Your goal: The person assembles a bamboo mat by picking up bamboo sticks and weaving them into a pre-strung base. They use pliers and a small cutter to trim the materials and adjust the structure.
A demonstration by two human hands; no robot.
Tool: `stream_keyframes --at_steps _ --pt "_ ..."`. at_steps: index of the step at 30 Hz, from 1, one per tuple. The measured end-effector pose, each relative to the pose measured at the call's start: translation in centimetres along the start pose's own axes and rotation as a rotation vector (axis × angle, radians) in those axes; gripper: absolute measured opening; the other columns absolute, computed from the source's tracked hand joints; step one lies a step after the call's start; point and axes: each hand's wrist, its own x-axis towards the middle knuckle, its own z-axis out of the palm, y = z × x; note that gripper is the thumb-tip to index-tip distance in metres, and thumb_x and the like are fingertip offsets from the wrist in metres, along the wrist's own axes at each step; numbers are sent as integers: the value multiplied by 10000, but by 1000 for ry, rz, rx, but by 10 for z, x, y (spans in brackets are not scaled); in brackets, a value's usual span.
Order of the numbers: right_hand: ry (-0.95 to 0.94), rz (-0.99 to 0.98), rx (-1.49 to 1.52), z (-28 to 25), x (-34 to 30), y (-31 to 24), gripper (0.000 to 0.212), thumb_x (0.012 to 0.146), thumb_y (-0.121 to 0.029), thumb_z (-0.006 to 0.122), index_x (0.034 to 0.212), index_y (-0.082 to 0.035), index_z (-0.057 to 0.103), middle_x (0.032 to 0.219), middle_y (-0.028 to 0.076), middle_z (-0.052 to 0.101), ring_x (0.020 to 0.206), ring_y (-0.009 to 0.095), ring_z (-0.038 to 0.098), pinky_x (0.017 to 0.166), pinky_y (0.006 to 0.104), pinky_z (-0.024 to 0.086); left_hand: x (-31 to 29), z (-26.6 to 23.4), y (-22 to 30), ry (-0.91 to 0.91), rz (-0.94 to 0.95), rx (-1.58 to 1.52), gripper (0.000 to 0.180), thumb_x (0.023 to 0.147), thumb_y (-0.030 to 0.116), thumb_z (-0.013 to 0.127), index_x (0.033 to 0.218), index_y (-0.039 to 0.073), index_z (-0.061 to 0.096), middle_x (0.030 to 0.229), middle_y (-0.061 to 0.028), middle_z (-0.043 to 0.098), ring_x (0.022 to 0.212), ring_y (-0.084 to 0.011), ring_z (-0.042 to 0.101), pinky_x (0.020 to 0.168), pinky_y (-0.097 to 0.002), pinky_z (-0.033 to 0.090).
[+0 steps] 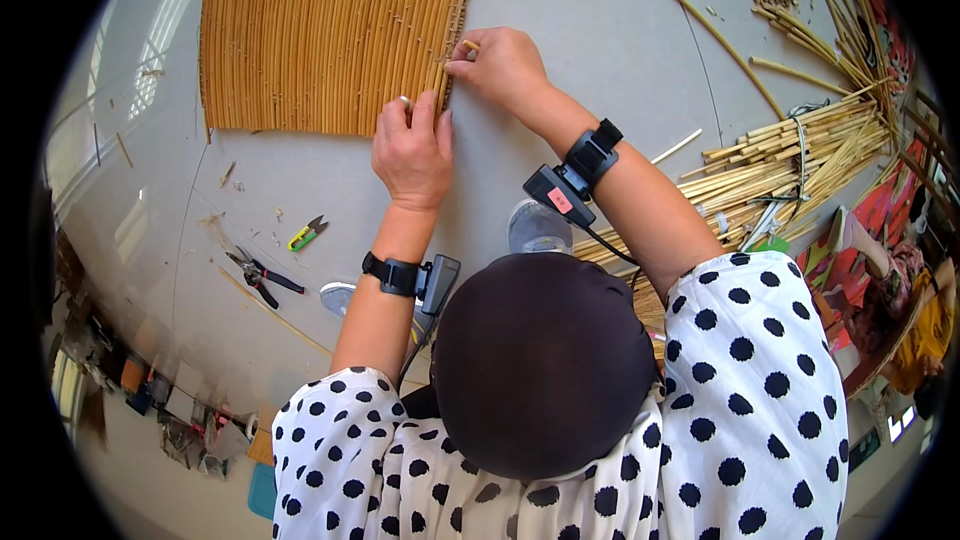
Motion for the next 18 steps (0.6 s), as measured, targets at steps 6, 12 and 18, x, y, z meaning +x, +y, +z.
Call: stream_keyframes --at_steps 6,12,18 --pt "11 -10 -17 2 -2 -3 192 732 -232 768 817 -70 707 593 46 576 528 130 513 518 295 433 16 8 -2 58 26 -49 294 757 202 720 1029 132 634 933 -79 531 840 -262 553 696 -375 467" --pt "35 -2 -6 3 -3 -3 192 731 -238 769 816 -77 710 570 37 558 510 125 497 497 296 420 20 20 -5 113 -2 -95 231 764 190 714 982 146 650 912 -68 532 819 -259 549 686 -372 469" --pt "19 35 19 5 -1 -8 185 725 -227 771 804 -72 709 565 21 550 506 106 478 489 284 411 19 25 -11 152 -29 -139 195 758 187 724 942 171 663 882 -58 511 770 -241 539 661 -362 458"
